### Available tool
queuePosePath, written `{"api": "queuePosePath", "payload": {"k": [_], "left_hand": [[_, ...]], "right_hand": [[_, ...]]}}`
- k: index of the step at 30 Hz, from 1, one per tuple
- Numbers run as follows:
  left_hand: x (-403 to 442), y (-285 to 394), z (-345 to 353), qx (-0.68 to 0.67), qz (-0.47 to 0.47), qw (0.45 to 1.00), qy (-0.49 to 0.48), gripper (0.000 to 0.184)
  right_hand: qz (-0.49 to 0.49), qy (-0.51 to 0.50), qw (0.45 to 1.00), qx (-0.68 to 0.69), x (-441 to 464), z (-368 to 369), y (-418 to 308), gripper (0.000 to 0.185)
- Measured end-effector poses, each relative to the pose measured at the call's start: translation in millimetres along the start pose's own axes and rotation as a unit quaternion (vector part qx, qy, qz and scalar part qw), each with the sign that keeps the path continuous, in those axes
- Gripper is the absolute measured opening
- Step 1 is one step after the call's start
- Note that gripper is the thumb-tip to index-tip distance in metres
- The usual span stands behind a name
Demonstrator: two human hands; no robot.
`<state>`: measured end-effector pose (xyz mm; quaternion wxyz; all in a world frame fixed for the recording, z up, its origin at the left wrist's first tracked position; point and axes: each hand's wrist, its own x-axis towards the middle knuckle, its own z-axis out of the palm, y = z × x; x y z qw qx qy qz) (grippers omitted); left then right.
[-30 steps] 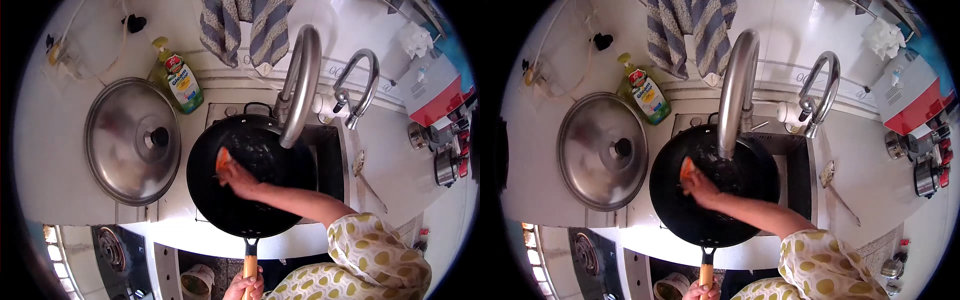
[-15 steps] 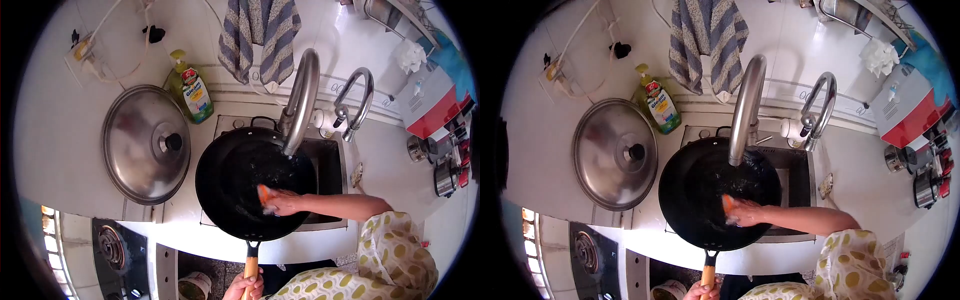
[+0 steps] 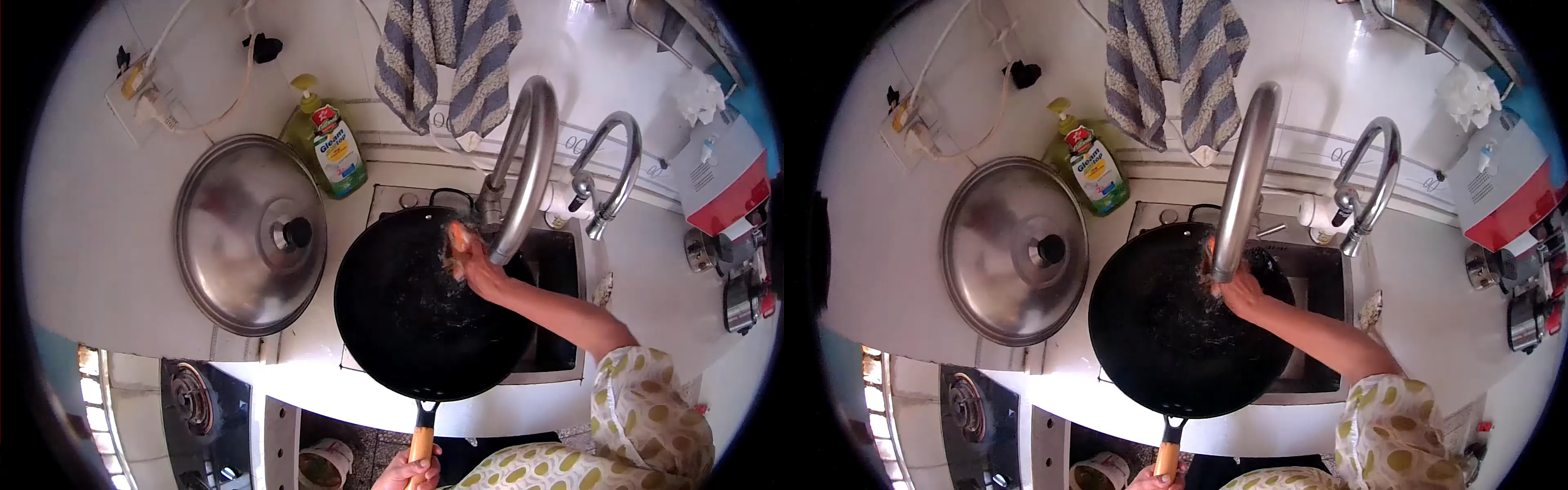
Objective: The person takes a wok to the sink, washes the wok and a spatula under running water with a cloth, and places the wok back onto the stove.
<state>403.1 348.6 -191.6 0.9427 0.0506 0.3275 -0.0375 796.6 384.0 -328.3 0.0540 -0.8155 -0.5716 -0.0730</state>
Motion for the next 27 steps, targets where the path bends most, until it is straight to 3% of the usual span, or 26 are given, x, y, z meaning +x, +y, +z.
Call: {"api": "queuePosePath", "payload": {"k": [1,2,3,4,6,7,9,10,12,14,15,16,17,18,19,20,21,23,24,26,27], "left_hand": [[-0.7,1.1,4.4,-0.001,0.002,1.0,0.005,0.037],[-1.9,2.9,12.7,0.015,0.009,1.0,0.016,0.037],[-3.0,4.0,16.7,0.031,0.015,0.999,0.027,0.036],[-4.1,3.6,14.1,0.042,0.013,0.998,0.041,0.037],[-2.6,2.1,5.4,0.042,0.004,0.998,0.041,0.037],[-2.1,1.2,2.8,0.043,-0.001,0.998,0.035,0.037],[-3.3,2.2,7.4,0.043,0.003,0.998,0.035,0.036],[-3.5,3.3,10.6,0.045,0.006,0.998,0.031,0.036],[-4.2,4.4,14.5,0.046,0.006,0.998,0.032,0.036],[-4.7,4.6,17.1,0.049,0.004,0.998,0.032,0.036],[-5.3,4.7,18.2,0.054,0.009,0.998,0.031,0.036],[-4.9,4.4,20.2,0.059,0.014,0.998,0.029,0.035],[-3.7,3.7,23.9,0.064,0.01,0.998,0.026,0.035],[-2.0,2.9,29.9,0.011,0.007,0.998,0.064,0.035],[-0.6,2.4,38.0,-0.042,0.004,0.994,0.102,0.035],[3.7,0.2,58.2,-0.027,0.05,0.986,0.156,0.034],[14.3,-6.9,36.0,-0.037,0.069,0.981,0.178,0.031],[17.3,-7.0,20.1,-0.066,0.049,0.985,0.152,0.026],[17.1,-7.1,21.6,-0.061,0.047,0.985,0.152,0.026],[13.5,-7.6,26.3,-0.011,0.056,0.988,0.142,0.024],[12.0,-7.6,31.4,-0.008,0.056,0.988,0.143,0.024]], "right_hand": [[0.043,0.052,0.98,0.185,12.7,-2.2,-7.7,0.045],[0.086,0.101,0.923,0.362,31.2,-6.1,-19.4,0.043],[0.16,0.143,0.797,0.564,52.8,1.9,-35.4,0.043],[0.164,0.14,0.795,0.567,67.2,7.8,-48.3,0.043],[0.145,0.22,0.898,0.353,92.6,18.4,-72.0,0.029],[0.178,0.22,0.702,0.653,109.4,32.1,-85.5,0.027],[0.169,0.23,0.861,0.42,112.0,7.3,-116.1,0.023],[0.143,0.179,0.867,0.441,111.5,-8.8,-125.6,0.023],[0.12,0.117,0.857,0.487,110.4,-7.3,-144.7,0.019],[0.074,-0.016,0.851,0.52,94.6,-25.4,-164.7,0.022],[0.072,0.01,0.853,0.517,75.0,-36.4,-180.4,0.023],[0.006,0.009,0.859,0.512,58.5,-47.4,-181.8,0.02],[-0.028,-0.099,0.783,0.614,45.0,-70.5,-177.6,0.016],[-0.038,-0.177,0.782,0.596,29.9,-81.4,-174.3,0.011],[-0.12,-0.098,0.797,0.583,7.5,-68.3,-171.8,0.011],[-0.163,-0.155,0.771,0.596,-8.5,-75.0,-161.0,0.012],[-0.194,-0.206,0.803,0.525,-28.4,-65.1,-150.1,0.014],[-0.256,-0.321,0.77,0.488,-55.4,-82.8,-111.7,0.026],[-0.284,-0.301,0.774,0.478,-72.1,-75.3,-93.0,0.029],[-0.209,-0.385,0.781,0.444,-89.1,-93.7,-44.8,0.036],[-0.162,-0.42,0.818,0.357,-83.8,-122.9,-27.3,0.035]]}}
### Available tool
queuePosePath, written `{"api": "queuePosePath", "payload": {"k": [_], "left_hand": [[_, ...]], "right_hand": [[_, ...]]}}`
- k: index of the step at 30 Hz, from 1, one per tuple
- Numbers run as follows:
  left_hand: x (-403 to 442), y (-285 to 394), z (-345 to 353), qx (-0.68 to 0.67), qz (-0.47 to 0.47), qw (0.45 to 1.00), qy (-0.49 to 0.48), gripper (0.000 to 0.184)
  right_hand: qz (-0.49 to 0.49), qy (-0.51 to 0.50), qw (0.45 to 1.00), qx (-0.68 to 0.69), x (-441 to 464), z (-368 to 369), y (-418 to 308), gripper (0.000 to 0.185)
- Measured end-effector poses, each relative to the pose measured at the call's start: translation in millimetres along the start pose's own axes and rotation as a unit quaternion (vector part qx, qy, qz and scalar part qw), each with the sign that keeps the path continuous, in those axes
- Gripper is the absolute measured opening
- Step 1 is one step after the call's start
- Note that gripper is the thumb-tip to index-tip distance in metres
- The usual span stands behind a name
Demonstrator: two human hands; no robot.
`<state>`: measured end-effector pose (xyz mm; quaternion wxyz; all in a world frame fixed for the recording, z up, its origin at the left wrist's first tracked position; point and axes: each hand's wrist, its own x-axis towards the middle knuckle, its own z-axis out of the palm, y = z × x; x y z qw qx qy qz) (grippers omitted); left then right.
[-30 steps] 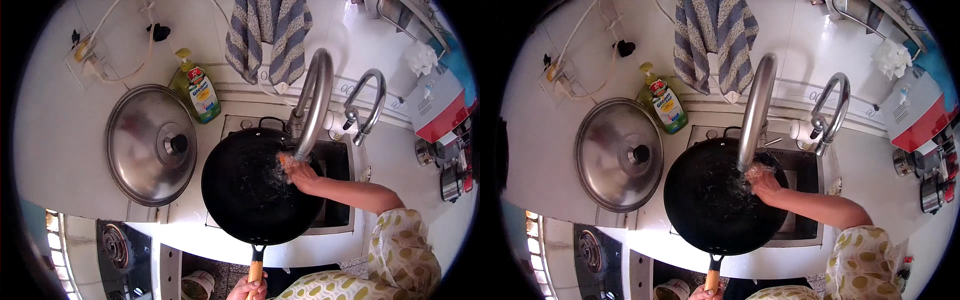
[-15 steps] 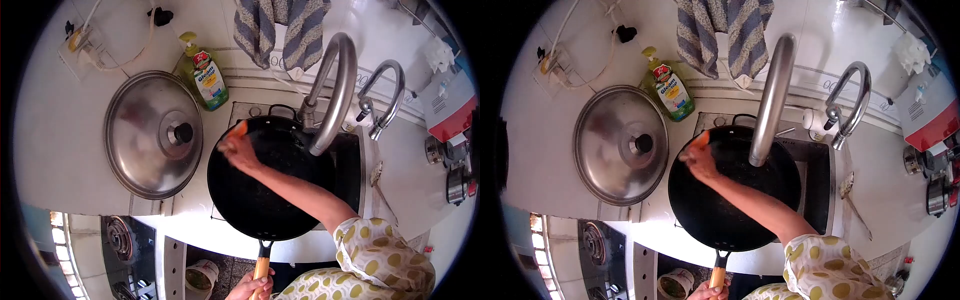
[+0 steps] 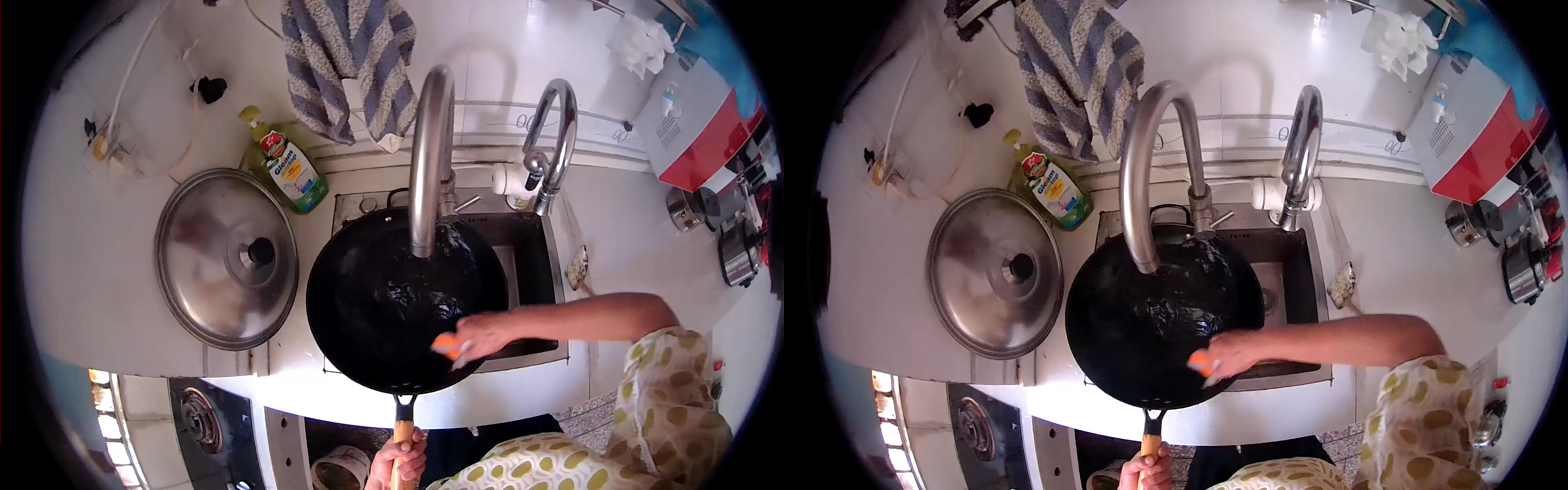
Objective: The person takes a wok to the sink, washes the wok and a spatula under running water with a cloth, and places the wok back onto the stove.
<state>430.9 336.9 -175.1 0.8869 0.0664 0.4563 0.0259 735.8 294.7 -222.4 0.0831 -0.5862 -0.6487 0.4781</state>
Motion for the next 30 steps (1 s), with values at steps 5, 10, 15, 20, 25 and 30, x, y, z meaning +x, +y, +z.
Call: {"api": "queuePosePath", "payload": {"k": [5,10,15,20,25,30], "left_hand": [[-23.2,15.0,41.4,-0.025,-0.057,0.998,0.011,0.027],[-14.4,31.9,11.9,0.031,-0.061,0.994,-0.086,0.025],[-37.3,49.1,50.5,0.179,-0.017,0.984,0.021,0.021],[-53.0,61.2,86.4,0.255,-0.004,0.962,0.1,0.023],[-63.2,67.0,112.3,0.297,0.005,0.944,0.146,0.02],[-67.1,68.7,129.5,0.409,0.006,0.896,0.174,0.021]], "right_hand": [[0.187,0.19,0.926,-0.266,-25.6,-35.8,37.8,0.025],[0.196,0.302,0.92,-0.157,-42.7,-37.6,51.5,0.023],[0.174,0.371,0.902,-0.133,-63.6,-29.5,45.1,0.023],[0.136,0.385,0.908,-0.096,-80.1,-22.7,39.2,0.024],[0.102,0.418,0.899,-0.082,-85.7,-19.5,37.5,0.021],[0.054,0.434,0.897,-0.072,-76.5,-25.4,30.1,0.018]]}}
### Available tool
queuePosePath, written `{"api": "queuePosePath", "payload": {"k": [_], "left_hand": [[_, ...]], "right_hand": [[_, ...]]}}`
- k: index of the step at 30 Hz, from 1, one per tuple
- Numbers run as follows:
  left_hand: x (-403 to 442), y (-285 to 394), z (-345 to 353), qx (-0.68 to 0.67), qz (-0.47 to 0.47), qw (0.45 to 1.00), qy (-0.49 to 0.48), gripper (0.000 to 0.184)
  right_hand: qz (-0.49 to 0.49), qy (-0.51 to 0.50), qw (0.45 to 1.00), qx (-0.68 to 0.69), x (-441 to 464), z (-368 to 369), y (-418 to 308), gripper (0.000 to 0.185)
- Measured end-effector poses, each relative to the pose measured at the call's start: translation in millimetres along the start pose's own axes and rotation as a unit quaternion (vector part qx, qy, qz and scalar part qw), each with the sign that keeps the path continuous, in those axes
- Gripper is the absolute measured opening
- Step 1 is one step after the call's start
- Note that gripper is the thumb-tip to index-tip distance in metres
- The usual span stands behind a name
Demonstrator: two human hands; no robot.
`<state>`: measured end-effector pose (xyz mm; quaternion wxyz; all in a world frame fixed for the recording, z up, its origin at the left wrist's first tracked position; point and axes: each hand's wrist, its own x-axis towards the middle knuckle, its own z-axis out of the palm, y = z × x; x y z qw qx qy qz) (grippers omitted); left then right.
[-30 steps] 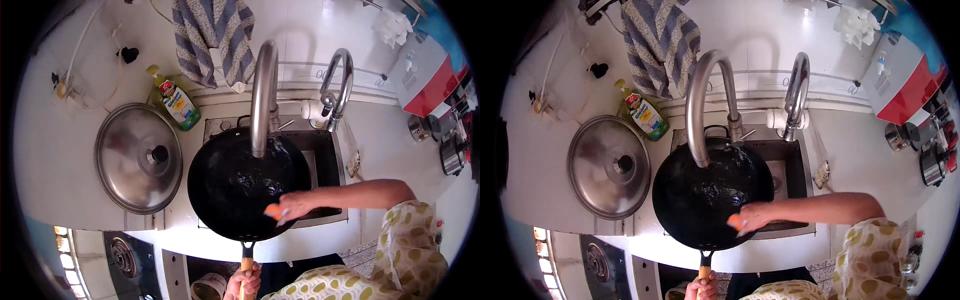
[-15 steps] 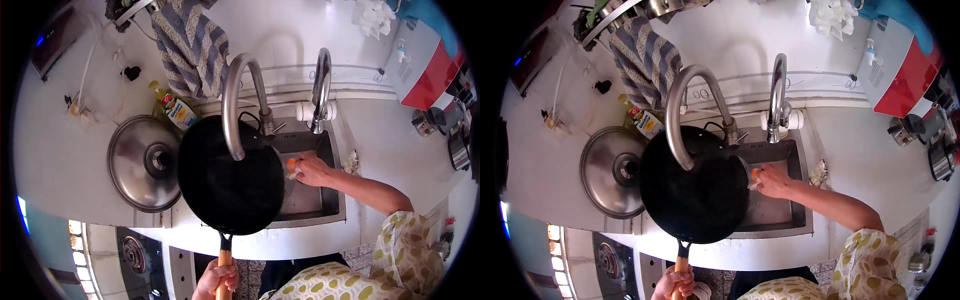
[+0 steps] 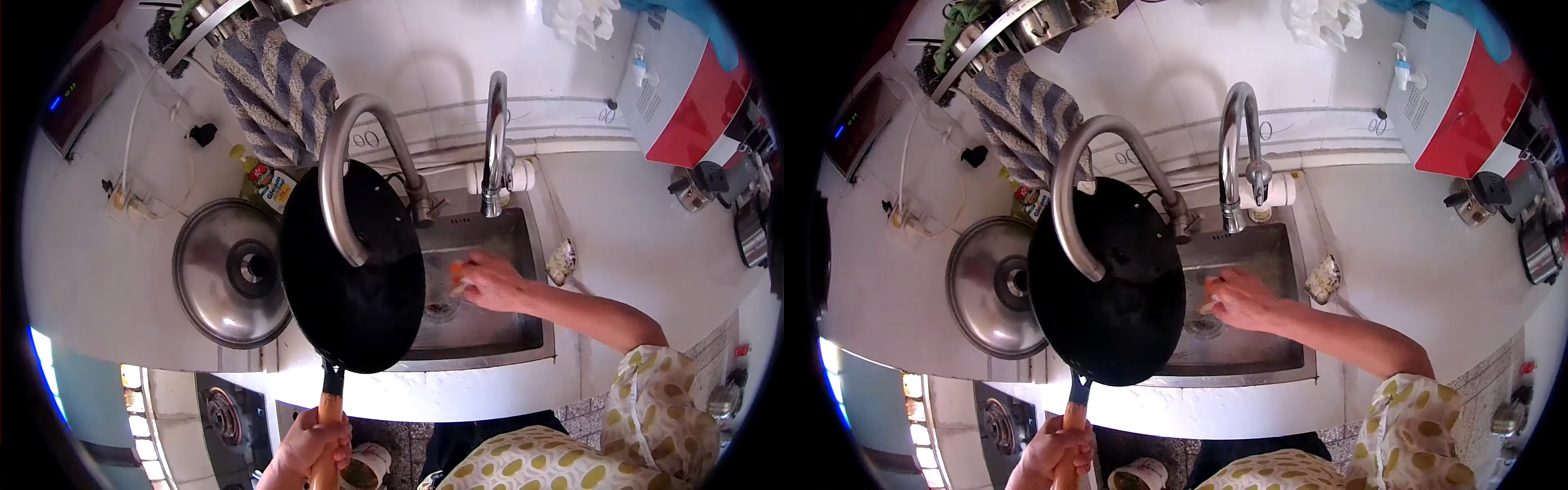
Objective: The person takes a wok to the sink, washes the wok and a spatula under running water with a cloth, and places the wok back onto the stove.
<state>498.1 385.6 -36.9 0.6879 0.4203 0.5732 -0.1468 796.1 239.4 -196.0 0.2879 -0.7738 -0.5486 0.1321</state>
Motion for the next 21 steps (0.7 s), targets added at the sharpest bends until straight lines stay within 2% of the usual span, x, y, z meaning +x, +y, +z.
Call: {"api": "queuePosePath", "payload": {"k": [4,6,7,9,12,13,14,15,16,18,19,21], "left_hand": [[3.3,-9.7,0.2,-0.01,0.025,1.0,-0.014,0.022],[5.5,-15.3,2.4,-0.031,0.019,0.999,-0.019,0.021],[6.9,-19.1,3.2,-0.053,0.013,0.998,-0.025,0.019],[12.0,-29.1,3.5,-0.107,0.008,0.993,-0.038,0.018],[33.1,-58.1,-7.3,-0.211,0.005,0.971,-0.109,0.016],[42.4,-69.7,-10.6,-0.247,0.014,0.957,-0.153,0.017],[49.2,-79.0,-12.7,-0.284,0.024,0.938,-0.196,0.018],[52.2,-83.5,-10.1,-0.31,0.029,0.922,-0.231,0.019],[59.1,-91.7,-11.0,-0.335,0.016,0.909,-0.248,0.021],[68.5,-103.9,-8.5,-0.396,0.002,0.869,-0.298,0.023],[71.8,-108.3,-6.9,-0.42,-0.01,0.856,-0.302,0.023],[80.6,-119.9,-4.2,-0.474,-0.036,0.815,-0.331,0.023]], "right_hand": [[-0.003,-0.024,0.996,-0.088,24.0,23.6,-23.3,0.021],[-0.141,-0.028,0.988,-0.049,35.9,47.4,-25.5,0.033],[-0.142,-0.029,0.988,-0.048,39.7,44.7,-30.1,0.033],[-0.129,0.102,0.985,-0.055,52.3,30.7,-36.6,0.036],[0.014,0.111,0.973,-0.204,88.1,-4.3,-8.2,0.054],[0.051,0.1,0.963,-0.247,97.6,-12.1,4.2,0.054],[0.063,0.109,0.944,-0.306,108.0,-1.7,28.7,0.052],[0.085,0.051,0.949,-0.298,116.5,0.0,45.9,0.043],[0.076,0.048,0.949,-0.302,118.9,0.8,47.8,0.043],[0.107,-0.005,0.952,-0.286,124.6,5.3,52.0,0.032],[0.102,-0.009,0.952,-0.289,125.3,6.9,50.6,0.032],[0.072,0.027,0.941,-0.33,123.1,9.6,49.3,0.02]]}}
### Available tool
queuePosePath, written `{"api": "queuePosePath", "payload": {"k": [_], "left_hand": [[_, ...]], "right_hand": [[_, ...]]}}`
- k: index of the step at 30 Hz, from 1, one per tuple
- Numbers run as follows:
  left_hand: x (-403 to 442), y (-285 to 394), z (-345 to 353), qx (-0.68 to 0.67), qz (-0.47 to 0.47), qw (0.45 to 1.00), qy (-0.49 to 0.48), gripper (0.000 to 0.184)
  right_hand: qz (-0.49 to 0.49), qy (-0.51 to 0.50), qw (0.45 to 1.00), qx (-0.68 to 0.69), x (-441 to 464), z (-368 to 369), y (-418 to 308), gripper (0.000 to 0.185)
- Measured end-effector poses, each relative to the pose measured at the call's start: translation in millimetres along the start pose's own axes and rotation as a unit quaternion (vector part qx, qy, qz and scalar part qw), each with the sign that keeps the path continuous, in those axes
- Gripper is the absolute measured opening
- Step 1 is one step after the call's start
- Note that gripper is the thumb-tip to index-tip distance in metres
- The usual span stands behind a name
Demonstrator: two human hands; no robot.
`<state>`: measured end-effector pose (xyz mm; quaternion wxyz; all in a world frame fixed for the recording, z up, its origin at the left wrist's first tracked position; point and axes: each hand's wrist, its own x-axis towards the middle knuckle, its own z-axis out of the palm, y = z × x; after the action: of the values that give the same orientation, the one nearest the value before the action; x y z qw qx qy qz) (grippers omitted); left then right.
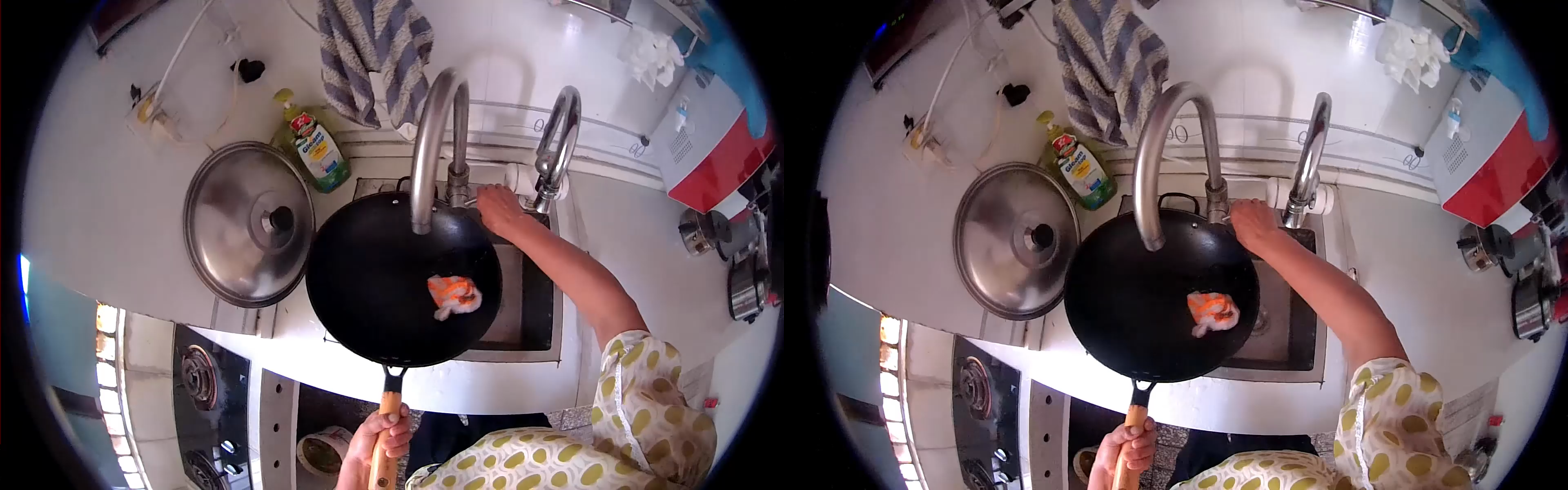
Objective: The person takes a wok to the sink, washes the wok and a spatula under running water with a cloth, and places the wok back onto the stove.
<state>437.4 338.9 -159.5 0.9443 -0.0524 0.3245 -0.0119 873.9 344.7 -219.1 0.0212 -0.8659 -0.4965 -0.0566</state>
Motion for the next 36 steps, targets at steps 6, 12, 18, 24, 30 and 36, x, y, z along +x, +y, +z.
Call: {"api": "queuePosePath", "payload": {"k": [6,12,18,24,30,36], "left_hand": [[11.7,-6.0,-29.3,-0.079,-0.018,0.995,-0.051,0.023],[18.2,-4.7,-41.0,-0.051,-0.007,0.997,-0.058,0.024],[20.1,-1.8,-44.1,-0.049,-0.021,0.996,-0.078,0.025],[17.0,1.5,-39.2,-0.04,-0.019,0.996,-0.078,0.028],[16.6,1.3,-38.8,-0.032,-0.009,0.998,-0.051,0.028],[14.7,5.4,-45.6,-0.111,-0.032,0.99,-0.085,0.028]], "right_hand": [[0.021,-0.084,0.996,0.016,-7.1,-27.3,-14.1,0.024],[-0.004,-0.037,0.982,-0.187,-18.8,-25.0,-36.6,0.049],[-0.079,-0.405,0.908,0.072,-94.4,2.0,-107.5,0.064],[-0.219,-0.192,0.893,0.343,-103.0,48.9,-188.1,0.057],[-0.289,-0.044,0.952,0.095,-6.2,88.2,-164.5,0.064],[-0.287,-0.035,0.957,-0.027,-19.0,83.0,-51.7,0.047]]}}
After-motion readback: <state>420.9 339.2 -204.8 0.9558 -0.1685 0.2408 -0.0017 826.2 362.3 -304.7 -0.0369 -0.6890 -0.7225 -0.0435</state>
